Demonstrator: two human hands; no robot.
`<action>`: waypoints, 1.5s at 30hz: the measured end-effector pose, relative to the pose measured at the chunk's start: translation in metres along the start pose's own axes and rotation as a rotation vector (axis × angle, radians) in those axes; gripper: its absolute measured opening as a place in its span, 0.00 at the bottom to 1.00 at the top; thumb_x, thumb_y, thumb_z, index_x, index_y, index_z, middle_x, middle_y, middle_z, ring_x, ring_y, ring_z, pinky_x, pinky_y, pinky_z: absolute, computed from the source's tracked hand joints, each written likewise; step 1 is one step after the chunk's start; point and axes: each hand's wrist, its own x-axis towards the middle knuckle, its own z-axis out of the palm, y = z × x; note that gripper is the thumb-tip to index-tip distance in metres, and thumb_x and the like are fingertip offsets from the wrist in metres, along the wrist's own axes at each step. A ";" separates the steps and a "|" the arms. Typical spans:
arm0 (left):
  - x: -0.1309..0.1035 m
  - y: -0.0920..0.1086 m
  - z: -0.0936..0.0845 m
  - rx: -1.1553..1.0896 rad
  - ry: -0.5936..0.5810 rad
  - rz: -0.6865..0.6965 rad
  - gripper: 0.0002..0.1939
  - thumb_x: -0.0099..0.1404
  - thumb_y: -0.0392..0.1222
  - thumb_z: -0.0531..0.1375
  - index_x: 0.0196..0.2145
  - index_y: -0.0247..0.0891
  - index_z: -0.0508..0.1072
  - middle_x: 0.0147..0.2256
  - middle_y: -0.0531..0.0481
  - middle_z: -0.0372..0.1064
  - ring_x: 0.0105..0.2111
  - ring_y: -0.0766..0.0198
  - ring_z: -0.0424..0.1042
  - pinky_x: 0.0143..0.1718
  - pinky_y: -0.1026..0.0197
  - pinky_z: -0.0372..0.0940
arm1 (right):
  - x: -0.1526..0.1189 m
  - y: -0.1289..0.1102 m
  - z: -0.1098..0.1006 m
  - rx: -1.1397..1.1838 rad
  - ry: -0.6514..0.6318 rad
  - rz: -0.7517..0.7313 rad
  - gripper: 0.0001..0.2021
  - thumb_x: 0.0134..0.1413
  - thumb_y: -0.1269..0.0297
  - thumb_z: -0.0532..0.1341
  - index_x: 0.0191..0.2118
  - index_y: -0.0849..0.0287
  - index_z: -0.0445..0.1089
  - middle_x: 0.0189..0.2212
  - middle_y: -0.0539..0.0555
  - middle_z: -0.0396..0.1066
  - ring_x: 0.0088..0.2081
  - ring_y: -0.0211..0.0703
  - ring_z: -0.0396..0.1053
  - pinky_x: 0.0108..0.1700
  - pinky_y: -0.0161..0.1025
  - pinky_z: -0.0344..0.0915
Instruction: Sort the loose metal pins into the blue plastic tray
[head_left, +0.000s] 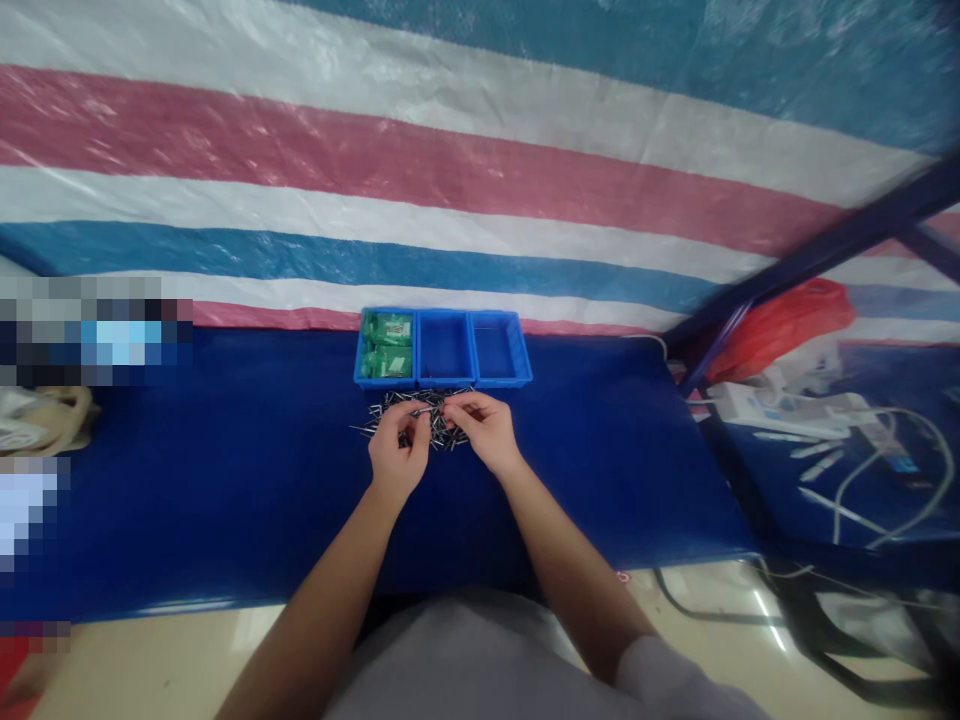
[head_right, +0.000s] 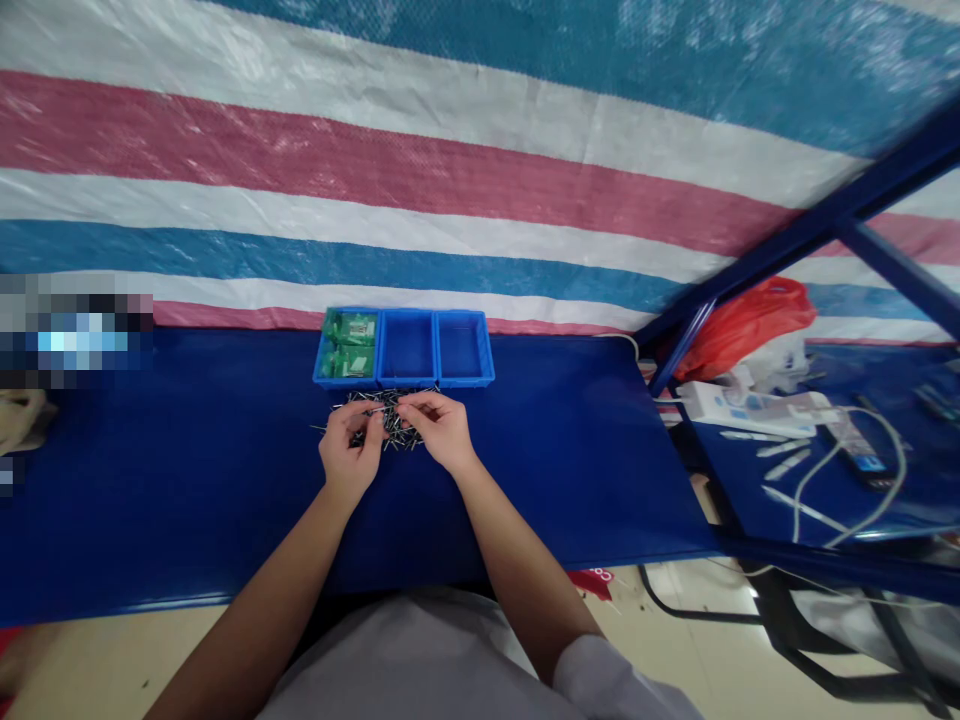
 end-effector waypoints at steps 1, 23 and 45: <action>0.000 0.000 0.000 0.000 -0.002 -0.001 0.12 0.67 0.44 0.60 0.47 0.39 0.68 0.41 0.48 0.76 0.27 0.71 0.75 0.32 0.65 0.71 | 0.000 0.000 0.000 -0.002 -0.004 0.003 0.14 0.43 0.54 0.73 0.33 0.57 0.78 0.26 0.51 0.78 0.25 0.39 0.74 0.32 0.39 0.75; 0.000 -0.006 0.002 0.008 -0.015 -0.018 0.12 0.66 0.44 0.60 0.46 0.38 0.70 0.37 0.49 0.76 0.28 0.70 0.75 0.33 0.65 0.71 | 0.001 0.002 -0.002 0.066 0.021 0.013 0.14 0.44 0.54 0.72 0.34 0.56 0.77 0.27 0.51 0.77 0.26 0.38 0.73 0.32 0.38 0.73; -0.001 -0.006 -0.001 -0.001 -0.078 -0.071 0.13 0.68 0.47 0.58 0.47 0.40 0.72 0.31 0.52 0.76 0.25 0.69 0.75 0.31 0.65 0.71 | 0.000 -0.002 -0.001 0.065 0.020 0.014 0.14 0.42 0.52 0.73 0.33 0.56 0.77 0.26 0.50 0.77 0.25 0.38 0.72 0.31 0.38 0.74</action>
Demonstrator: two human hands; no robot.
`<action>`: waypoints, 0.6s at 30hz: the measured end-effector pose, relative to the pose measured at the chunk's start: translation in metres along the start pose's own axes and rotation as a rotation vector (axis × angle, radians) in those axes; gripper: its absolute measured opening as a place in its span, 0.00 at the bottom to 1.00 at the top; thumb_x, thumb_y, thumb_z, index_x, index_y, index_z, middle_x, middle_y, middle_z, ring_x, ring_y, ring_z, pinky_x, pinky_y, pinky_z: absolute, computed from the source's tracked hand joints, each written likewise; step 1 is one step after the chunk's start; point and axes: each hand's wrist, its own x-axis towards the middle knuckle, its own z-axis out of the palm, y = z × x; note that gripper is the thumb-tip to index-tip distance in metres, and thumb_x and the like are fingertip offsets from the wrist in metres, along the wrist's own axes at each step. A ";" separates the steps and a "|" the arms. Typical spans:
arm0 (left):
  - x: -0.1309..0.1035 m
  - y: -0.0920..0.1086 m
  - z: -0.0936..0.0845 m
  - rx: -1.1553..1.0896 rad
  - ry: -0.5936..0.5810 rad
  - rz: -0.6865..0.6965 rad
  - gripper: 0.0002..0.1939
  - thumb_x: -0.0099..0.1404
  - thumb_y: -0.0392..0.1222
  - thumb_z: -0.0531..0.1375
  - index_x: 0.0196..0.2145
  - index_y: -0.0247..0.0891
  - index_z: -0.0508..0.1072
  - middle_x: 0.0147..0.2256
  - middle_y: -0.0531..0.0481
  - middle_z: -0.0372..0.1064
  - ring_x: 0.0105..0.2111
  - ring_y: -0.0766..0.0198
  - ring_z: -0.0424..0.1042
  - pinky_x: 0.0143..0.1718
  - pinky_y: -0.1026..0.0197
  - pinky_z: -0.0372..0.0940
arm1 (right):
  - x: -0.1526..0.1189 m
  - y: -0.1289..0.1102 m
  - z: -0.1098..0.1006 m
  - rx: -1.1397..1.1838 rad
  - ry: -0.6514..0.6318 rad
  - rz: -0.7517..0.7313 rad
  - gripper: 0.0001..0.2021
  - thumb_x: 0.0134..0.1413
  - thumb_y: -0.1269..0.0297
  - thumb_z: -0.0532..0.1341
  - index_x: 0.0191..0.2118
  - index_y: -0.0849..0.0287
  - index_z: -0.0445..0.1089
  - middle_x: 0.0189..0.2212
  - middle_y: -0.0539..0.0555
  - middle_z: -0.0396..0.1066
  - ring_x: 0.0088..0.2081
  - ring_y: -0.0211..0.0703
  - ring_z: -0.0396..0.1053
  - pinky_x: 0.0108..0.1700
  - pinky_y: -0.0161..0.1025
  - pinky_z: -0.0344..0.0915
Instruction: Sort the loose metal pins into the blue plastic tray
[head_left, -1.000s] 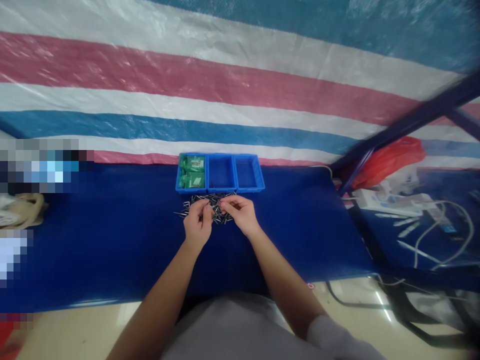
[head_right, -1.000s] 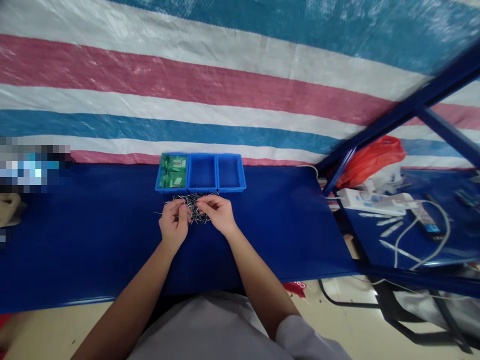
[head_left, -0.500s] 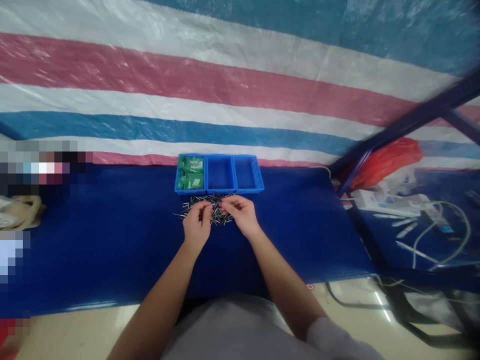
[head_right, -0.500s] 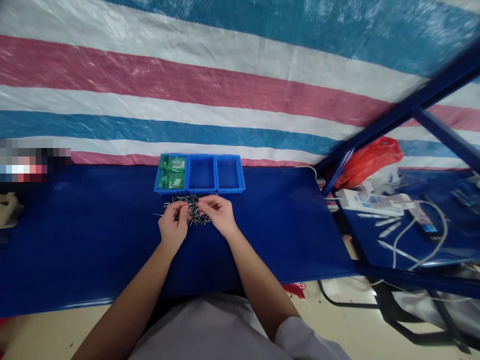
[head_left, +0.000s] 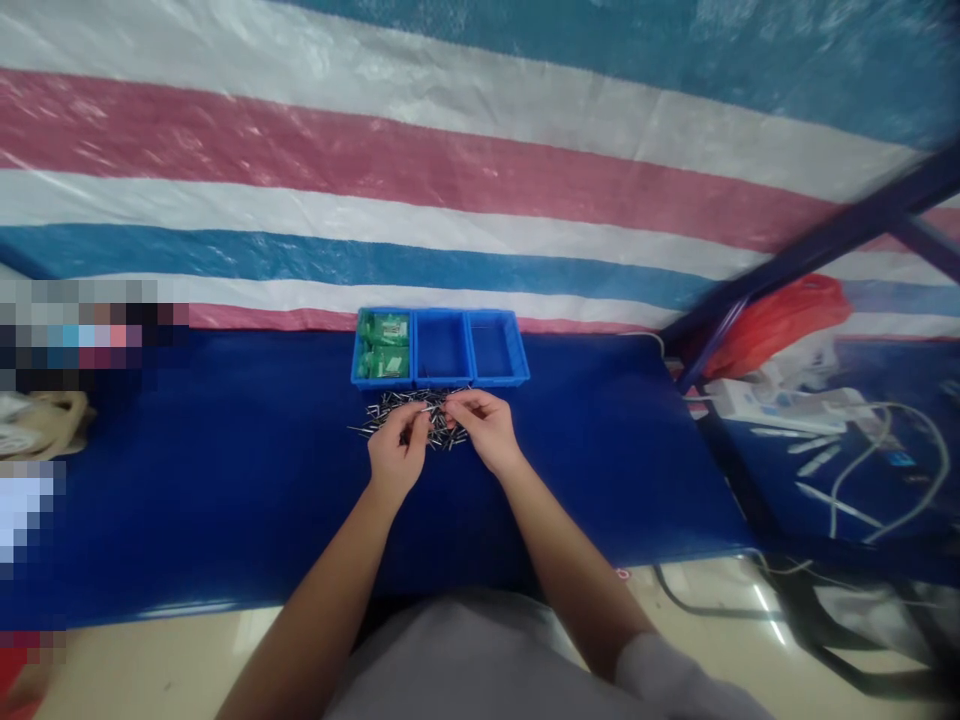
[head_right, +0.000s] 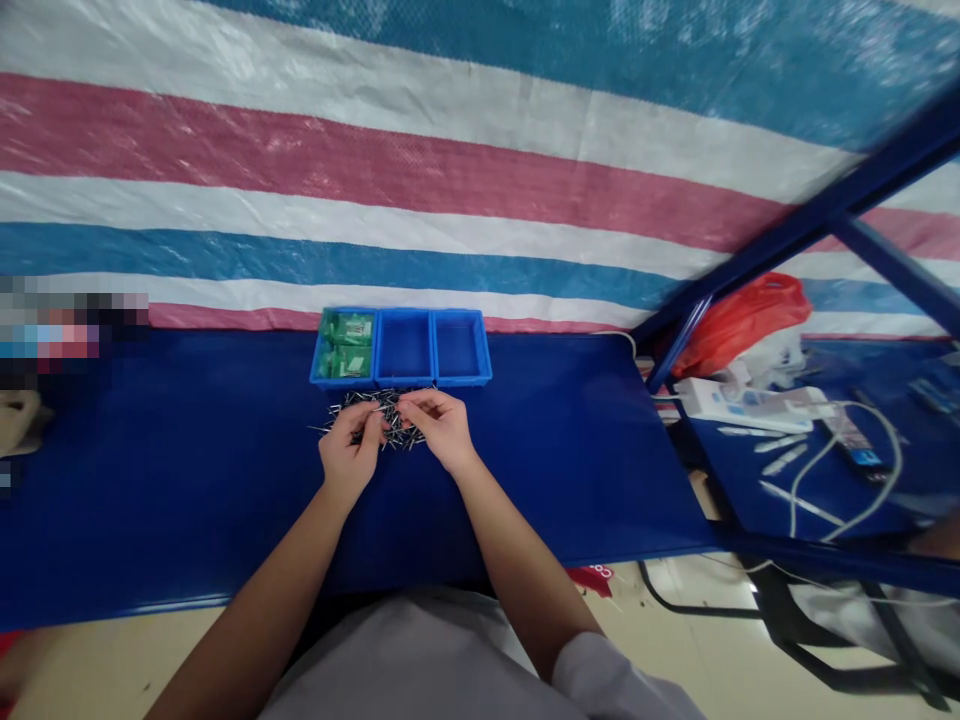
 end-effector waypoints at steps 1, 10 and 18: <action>0.000 0.000 0.000 -0.001 0.004 0.003 0.13 0.68 0.47 0.58 0.46 0.40 0.72 0.31 0.52 0.76 0.25 0.69 0.75 0.31 0.65 0.71 | 0.000 0.000 0.000 0.000 0.000 -0.002 0.15 0.42 0.52 0.73 0.33 0.56 0.77 0.26 0.50 0.77 0.25 0.38 0.72 0.31 0.38 0.74; 0.002 0.001 -0.003 0.135 0.035 0.009 0.11 0.69 0.47 0.56 0.36 0.39 0.74 0.22 0.55 0.72 0.22 0.69 0.73 0.30 0.66 0.67 | 0.001 0.004 0.001 -0.038 -0.031 0.002 0.15 0.41 0.53 0.74 0.32 0.57 0.78 0.24 0.50 0.76 0.23 0.38 0.72 0.29 0.37 0.73; 0.000 0.000 0.000 0.020 0.004 -0.002 0.14 0.67 0.47 0.59 0.48 0.40 0.72 0.32 0.52 0.77 0.26 0.69 0.75 0.32 0.65 0.71 | 0.000 0.001 0.000 -0.013 -0.029 0.017 0.13 0.43 0.55 0.73 0.33 0.56 0.78 0.24 0.50 0.77 0.24 0.38 0.72 0.31 0.39 0.73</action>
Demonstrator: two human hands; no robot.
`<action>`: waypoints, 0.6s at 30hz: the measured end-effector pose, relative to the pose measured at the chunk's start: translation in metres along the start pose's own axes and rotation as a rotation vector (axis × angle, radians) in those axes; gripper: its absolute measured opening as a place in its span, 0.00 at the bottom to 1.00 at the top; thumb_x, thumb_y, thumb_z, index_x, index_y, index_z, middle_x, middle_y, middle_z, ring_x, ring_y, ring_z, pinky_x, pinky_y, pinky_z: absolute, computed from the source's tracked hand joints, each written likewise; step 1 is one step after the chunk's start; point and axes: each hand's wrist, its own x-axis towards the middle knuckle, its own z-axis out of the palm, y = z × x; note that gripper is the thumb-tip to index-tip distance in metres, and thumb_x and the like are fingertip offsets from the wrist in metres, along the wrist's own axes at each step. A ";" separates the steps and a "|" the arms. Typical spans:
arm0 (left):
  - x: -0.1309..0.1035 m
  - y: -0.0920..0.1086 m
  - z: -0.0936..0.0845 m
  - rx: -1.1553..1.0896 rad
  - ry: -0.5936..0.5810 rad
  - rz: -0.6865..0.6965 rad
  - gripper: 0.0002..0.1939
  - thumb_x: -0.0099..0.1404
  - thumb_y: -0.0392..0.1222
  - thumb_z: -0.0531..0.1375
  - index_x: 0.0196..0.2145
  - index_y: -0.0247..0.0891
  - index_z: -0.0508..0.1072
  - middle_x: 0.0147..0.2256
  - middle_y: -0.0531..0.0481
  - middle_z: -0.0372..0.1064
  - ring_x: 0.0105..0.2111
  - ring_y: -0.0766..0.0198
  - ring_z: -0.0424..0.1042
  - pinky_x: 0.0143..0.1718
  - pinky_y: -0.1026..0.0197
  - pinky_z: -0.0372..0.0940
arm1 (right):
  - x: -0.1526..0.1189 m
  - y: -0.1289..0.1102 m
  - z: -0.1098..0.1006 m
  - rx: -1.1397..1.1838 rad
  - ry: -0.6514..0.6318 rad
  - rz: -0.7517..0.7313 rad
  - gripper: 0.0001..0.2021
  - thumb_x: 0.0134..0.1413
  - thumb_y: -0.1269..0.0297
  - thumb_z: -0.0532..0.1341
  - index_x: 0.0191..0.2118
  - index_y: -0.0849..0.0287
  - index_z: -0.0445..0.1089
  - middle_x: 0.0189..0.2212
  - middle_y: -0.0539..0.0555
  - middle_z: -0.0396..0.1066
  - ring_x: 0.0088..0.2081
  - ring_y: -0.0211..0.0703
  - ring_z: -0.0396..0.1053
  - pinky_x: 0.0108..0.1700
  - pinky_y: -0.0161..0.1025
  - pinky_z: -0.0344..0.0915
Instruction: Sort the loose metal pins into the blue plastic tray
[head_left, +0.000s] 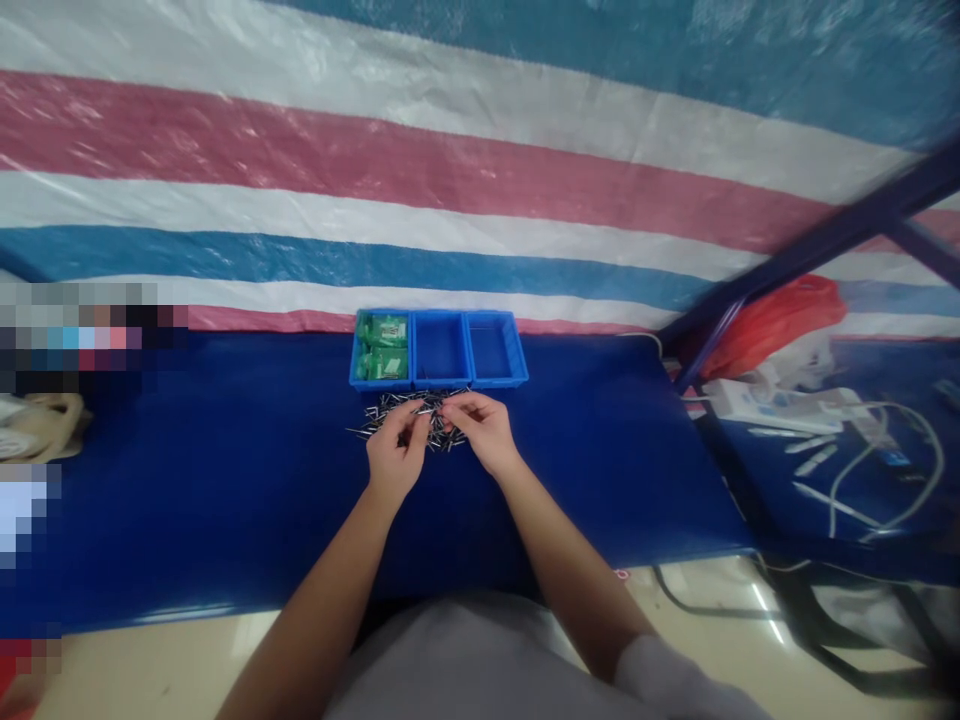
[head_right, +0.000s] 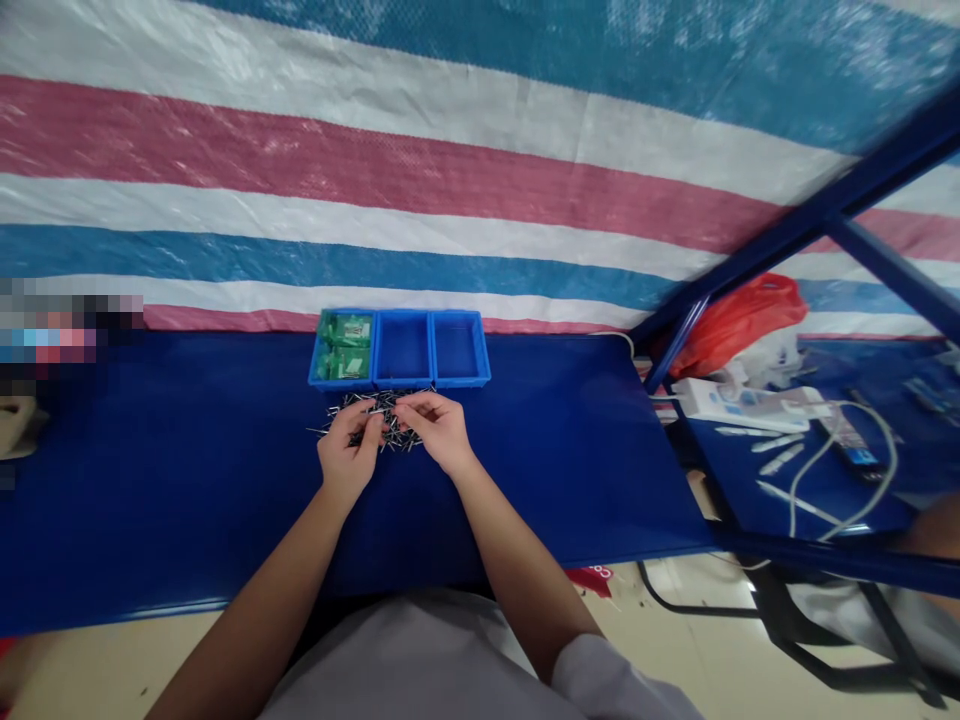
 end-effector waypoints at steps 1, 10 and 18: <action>0.000 0.000 0.000 -0.011 0.001 0.009 0.14 0.67 0.47 0.59 0.48 0.40 0.73 0.32 0.52 0.77 0.26 0.69 0.75 0.32 0.65 0.71 | 0.000 0.000 0.000 -0.002 -0.001 -0.003 0.13 0.43 0.55 0.73 0.33 0.56 0.78 0.24 0.50 0.77 0.24 0.38 0.72 0.31 0.39 0.73; 0.002 0.001 -0.002 0.098 0.011 0.026 0.10 0.68 0.46 0.58 0.39 0.39 0.74 0.27 0.54 0.75 0.25 0.69 0.75 0.32 0.67 0.69 | -0.005 -0.002 0.003 -0.199 -0.028 -0.149 0.10 0.48 0.57 0.71 0.34 0.57 0.78 0.29 0.52 0.78 0.27 0.39 0.73 0.31 0.37 0.71; 0.000 0.000 -0.003 0.041 -0.026 0.073 0.09 0.66 0.43 0.59 0.43 0.40 0.75 0.31 0.53 0.76 0.26 0.70 0.74 0.32 0.67 0.68 | -0.009 -0.003 0.006 -0.181 -0.093 -0.140 0.09 0.52 0.58 0.68 0.36 0.56 0.76 0.30 0.52 0.79 0.32 0.42 0.77 0.37 0.39 0.73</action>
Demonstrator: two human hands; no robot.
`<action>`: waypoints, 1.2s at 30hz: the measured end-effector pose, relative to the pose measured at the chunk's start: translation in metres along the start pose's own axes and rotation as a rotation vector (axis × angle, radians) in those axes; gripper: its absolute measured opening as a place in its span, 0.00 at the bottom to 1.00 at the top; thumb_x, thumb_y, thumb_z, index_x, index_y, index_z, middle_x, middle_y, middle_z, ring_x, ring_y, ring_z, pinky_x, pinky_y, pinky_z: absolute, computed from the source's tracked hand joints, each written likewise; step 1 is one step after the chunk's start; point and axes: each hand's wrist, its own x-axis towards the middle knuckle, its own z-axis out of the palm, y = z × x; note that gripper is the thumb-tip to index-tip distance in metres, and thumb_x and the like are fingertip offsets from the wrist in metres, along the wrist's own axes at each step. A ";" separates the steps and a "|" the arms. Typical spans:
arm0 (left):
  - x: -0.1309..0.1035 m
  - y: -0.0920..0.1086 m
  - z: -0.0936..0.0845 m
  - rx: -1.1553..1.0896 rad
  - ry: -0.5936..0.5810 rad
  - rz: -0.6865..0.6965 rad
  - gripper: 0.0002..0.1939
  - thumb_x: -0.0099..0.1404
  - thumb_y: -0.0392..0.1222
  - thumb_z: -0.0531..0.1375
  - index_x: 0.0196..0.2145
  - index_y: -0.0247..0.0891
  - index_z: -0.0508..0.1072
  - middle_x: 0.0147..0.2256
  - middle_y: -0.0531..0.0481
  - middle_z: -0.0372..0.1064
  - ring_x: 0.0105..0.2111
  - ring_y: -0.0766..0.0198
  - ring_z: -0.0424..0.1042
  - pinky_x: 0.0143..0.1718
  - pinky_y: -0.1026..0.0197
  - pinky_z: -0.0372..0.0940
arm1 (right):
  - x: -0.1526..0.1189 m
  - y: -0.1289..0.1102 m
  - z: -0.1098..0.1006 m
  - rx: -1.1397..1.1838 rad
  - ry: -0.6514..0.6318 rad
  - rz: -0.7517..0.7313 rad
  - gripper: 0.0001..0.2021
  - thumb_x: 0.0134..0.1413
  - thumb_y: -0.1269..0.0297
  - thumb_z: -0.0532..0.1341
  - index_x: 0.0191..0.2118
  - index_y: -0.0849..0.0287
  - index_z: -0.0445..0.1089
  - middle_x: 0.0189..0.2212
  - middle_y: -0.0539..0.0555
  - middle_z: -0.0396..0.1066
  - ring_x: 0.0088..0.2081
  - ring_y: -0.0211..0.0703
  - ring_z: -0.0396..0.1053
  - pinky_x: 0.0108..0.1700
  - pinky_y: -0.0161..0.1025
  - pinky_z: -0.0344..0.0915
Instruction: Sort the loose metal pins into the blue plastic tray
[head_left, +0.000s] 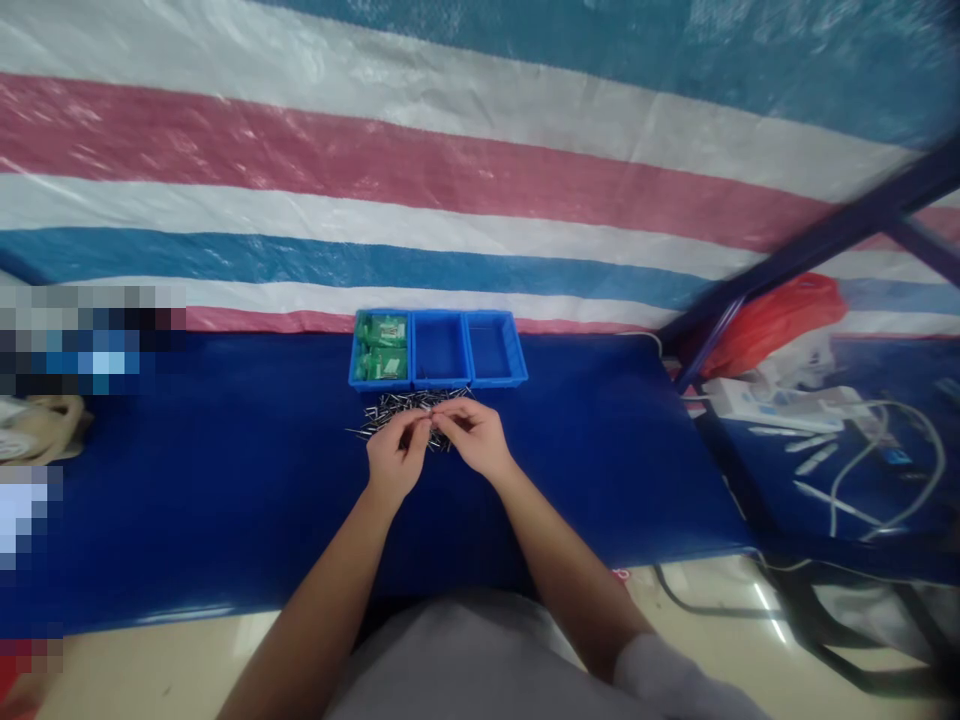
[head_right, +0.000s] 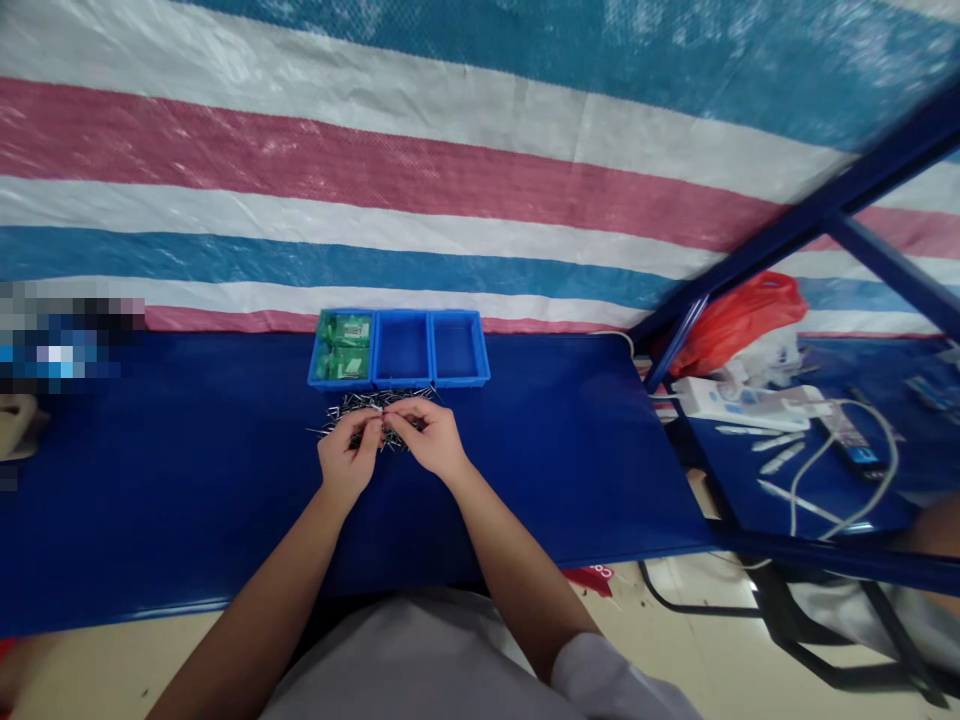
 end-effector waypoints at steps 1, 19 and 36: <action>0.000 0.001 0.000 0.005 -0.017 0.019 0.10 0.66 0.42 0.59 0.44 0.40 0.75 0.31 0.53 0.76 0.26 0.71 0.73 0.32 0.68 0.68 | 0.000 0.001 0.000 0.025 -0.006 0.013 0.09 0.52 0.57 0.68 0.37 0.56 0.75 0.30 0.52 0.79 0.32 0.42 0.77 0.38 0.39 0.73; 0.002 0.002 0.003 0.162 0.014 0.062 0.10 0.67 0.43 0.58 0.44 0.40 0.75 0.27 0.54 0.73 0.25 0.71 0.71 0.32 0.69 0.65 | 0.003 0.007 -0.003 0.137 -0.028 0.081 0.14 0.51 0.54 0.69 0.36 0.55 0.68 0.27 0.48 0.75 0.28 0.38 0.73 0.34 0.37 0.70; 0.002 -0.001 0.001 0.214 -0.047 0.036 0.11 0.70 0.45 0.54 0.40 0.38 0.74 0.26 0.53 0.74 0.26 0.68 0.74 0.34 0.66 0.66 | 0.008 0.008 -0.008 0.158 0.061 0.071 0.13 0.46 0.53 0.71 0.33 0.56 0.76 0.25 0.50 0.75 0.26 0.38 0.71 0.30 0.37 0.71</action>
